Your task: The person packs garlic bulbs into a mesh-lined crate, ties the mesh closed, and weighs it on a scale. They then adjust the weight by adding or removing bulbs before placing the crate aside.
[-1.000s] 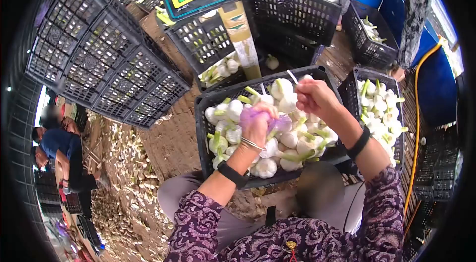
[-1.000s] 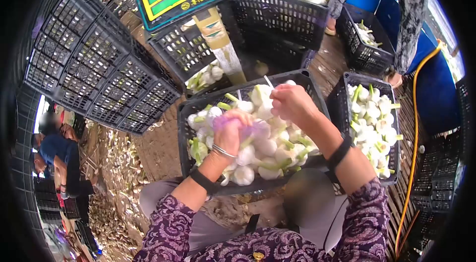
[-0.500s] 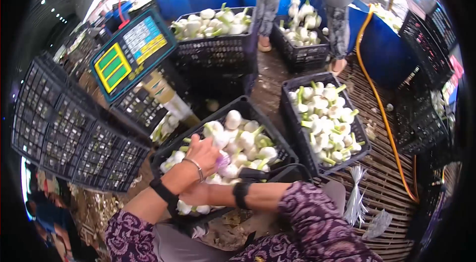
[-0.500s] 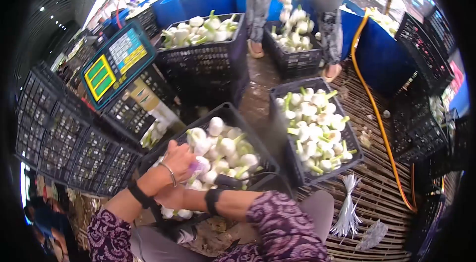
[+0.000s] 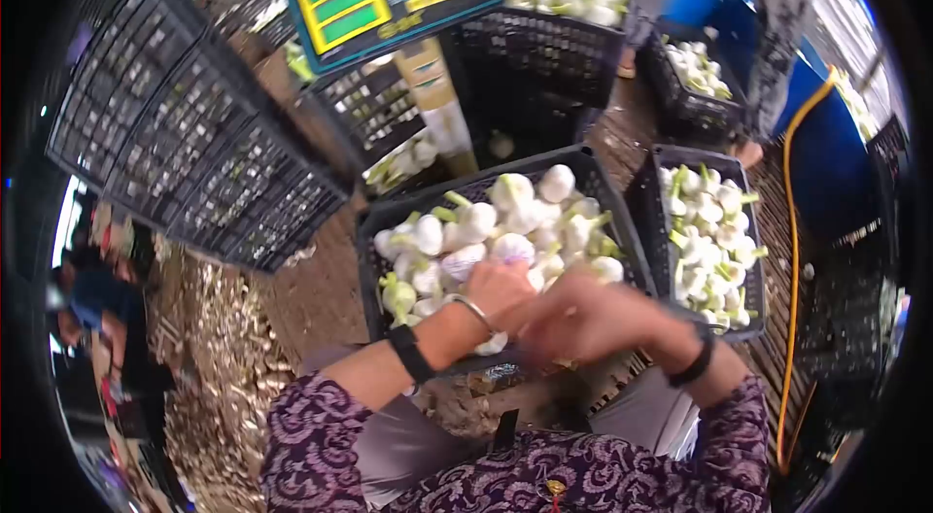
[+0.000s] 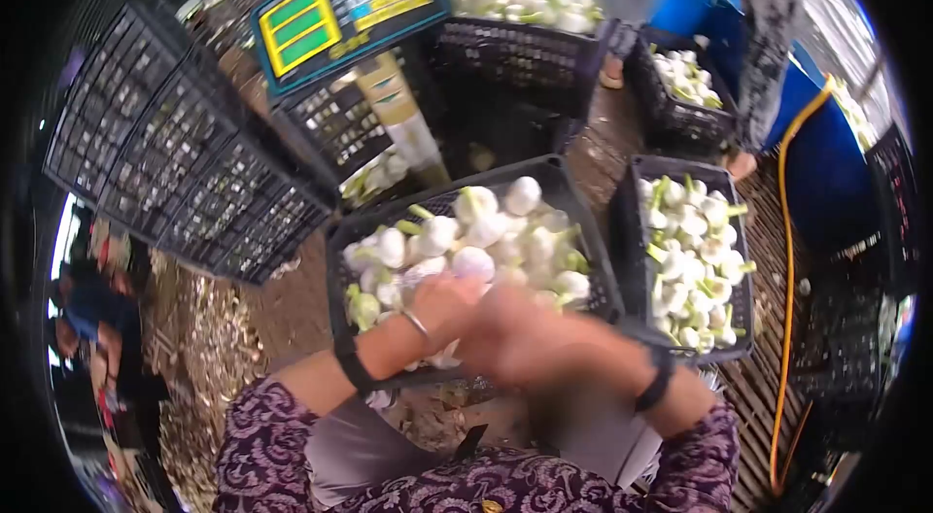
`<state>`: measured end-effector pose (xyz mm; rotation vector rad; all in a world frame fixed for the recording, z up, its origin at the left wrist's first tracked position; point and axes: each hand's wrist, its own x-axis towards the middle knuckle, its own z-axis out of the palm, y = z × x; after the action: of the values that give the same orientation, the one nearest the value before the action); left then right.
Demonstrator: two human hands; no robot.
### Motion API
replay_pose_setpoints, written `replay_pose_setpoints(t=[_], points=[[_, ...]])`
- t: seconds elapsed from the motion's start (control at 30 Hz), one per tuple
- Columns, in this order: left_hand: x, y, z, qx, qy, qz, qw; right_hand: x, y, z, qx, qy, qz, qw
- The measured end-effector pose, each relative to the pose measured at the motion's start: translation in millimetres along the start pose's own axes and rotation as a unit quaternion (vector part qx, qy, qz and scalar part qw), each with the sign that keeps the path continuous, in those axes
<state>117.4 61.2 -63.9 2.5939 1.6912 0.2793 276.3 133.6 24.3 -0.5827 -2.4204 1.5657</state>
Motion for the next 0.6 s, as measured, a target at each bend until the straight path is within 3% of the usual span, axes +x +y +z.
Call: replay_pose_setpoints(t=[0.03,0.1,0.2,0.23,0.27,0.3,0.4,0.43,0.47,0.5,0.53,0.57,0.6], points=[[-2.0,-1.4,19.1,-0.008,0.003,-0.008,1.000,17.9,1.3,-17.0,-0.069,0.127,-0.032,0.989],[2.1,8.2,30.4,-0.048,0.039,-0.139,0.988,64.5,20.1,-17.6,-0.208,0.087,0.031,0.974],[-5.9,14.3,27.7,0.037,0.060,-0.095,0.993,115.2,23.2,10.9,-0.265,-0.147,0.059,0.951],[-7.3,14.0,30.0,0.033,0.047,-0.061,0.996,128.7,33.3,29.6,-0.314,-0.175,0.005,0.933],[-3.9,12.3,31.6,0.036,0.040,-0.023,0.998,134.2,39.5,43.4,-0.380,-0.195,0.005,0.904],[-2.3,9.4,55.7,-0.095,0.130,-0.051,0.986,139.6,59.9,59.9,-0.415,-0.159,-0.070,0.893],[0.9,10.7,48.1,-0.146,0.084,-0.058,0.984,144.7,39.8,61.5,-0.429,-0.162,-0.012,0.889],[2.7,15.8,22.7,-0.095,0.035,-0.097,0.990,145.2,37.1,47.8,-0.207,-0.169,0.062,0.962],[2.0,19.4,10.1,-0.043,-0.018,-0.134,0.990,144.0,36.8,36.1,0.030,-0.164,0.135,0.977],[1.4,18.6,40.7,-0.089,0.079,-0.160,0.980,139.6,39.6,29.1,0.127,-0.118,0.121,0.977],[-2.9,17.0,36.0,-0.008,0.068,-0.077,0.995,137.7,52.4,23.3,0.238,-0.042,0.173,0.955],[-7.3,12.5,31.9,0.069,0.055,0.011,0.996,135.9,66.3,14.8,0.260,0.022,0.151,0.954],[-5.5,7.8,27.6,0.073,0.107,0.031,0.991,132.6,68.7,0.8,0.412,0.047,0.234,0.880]])
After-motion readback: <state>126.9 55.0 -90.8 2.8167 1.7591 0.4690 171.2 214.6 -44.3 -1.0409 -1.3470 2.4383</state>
